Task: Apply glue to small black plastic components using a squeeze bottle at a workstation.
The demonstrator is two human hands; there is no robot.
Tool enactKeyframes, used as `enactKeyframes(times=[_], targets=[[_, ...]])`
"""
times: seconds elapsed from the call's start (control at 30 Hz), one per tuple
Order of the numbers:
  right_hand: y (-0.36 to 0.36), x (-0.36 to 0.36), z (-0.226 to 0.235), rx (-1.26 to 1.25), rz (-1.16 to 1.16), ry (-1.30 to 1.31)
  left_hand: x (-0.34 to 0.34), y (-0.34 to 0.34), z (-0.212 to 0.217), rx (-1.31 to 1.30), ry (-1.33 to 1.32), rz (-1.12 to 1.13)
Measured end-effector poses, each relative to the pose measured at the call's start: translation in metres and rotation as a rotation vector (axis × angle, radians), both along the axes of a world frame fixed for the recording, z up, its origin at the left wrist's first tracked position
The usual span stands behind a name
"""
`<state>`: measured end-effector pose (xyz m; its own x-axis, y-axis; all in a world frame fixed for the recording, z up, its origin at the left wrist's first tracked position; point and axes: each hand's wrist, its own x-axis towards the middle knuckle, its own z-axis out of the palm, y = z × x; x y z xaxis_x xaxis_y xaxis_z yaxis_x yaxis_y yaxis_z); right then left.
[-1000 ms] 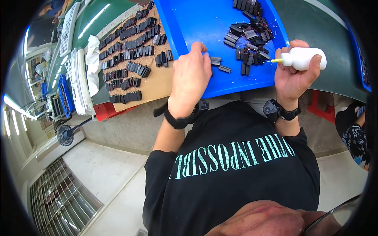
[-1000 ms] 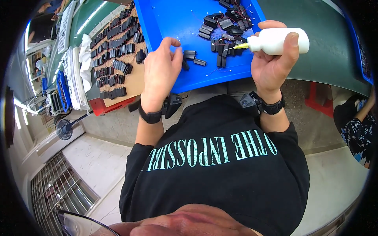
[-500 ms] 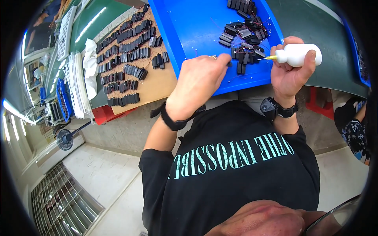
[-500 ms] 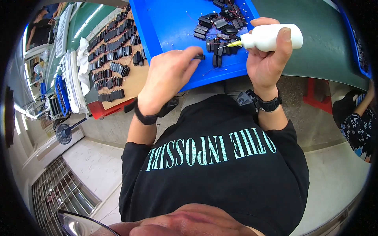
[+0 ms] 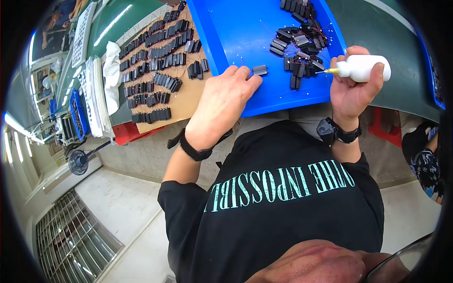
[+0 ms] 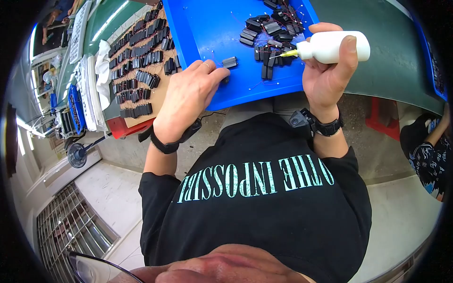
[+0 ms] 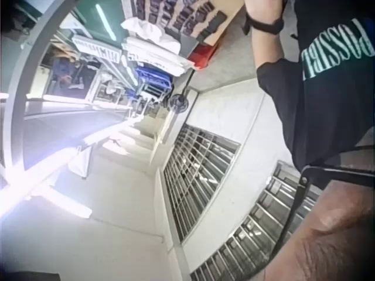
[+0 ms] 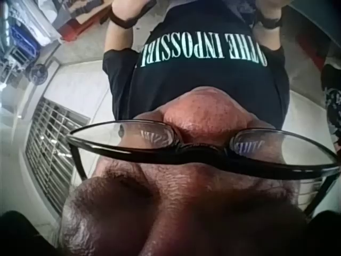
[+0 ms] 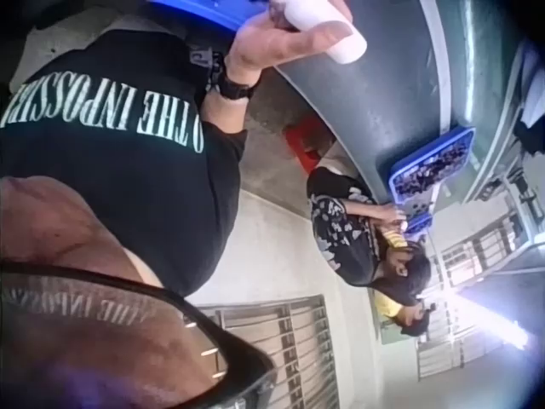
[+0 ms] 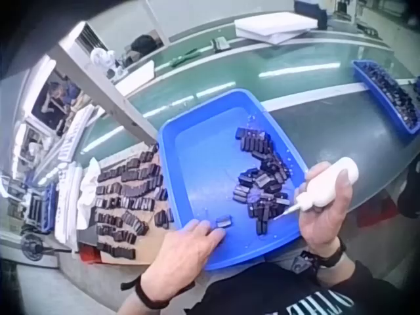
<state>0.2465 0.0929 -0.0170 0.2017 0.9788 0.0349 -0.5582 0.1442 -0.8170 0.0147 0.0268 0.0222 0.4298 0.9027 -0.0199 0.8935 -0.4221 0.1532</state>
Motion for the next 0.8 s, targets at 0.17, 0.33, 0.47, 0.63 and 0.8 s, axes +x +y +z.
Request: enactKeyframes(times=[0.17, 0.33, 0.47, 0.63, 0.8], targets=[[-0.001, -0.002, 0.002, 0.000, -0.005, -0.015, 0.004, 0.008, -0.004, 0.036, 0.061, -0.056], [-0.002, -0.005, 0.004, -0.014, -0.021, -0.009, 0.006, 0.015, -0.004, 0.094, 0.051, -0.093], [-0.001, -0.002, 0.002, -0.005, -0.006, -0.006, 0.008, 0.003, 0.006, 0.260, 0.009, 0.145], [-0.001, 0.000, 0.001, 0.013, 0.012, -0.011, 0.037, -0.015, 0.009, 0.046, 0.161, 0.499], [-0.006, -0.005, 0.005, 0.008, 0.006, -0.010, 0.039, -0.008, -0.008, -0.038, 0.203, 0.460]])
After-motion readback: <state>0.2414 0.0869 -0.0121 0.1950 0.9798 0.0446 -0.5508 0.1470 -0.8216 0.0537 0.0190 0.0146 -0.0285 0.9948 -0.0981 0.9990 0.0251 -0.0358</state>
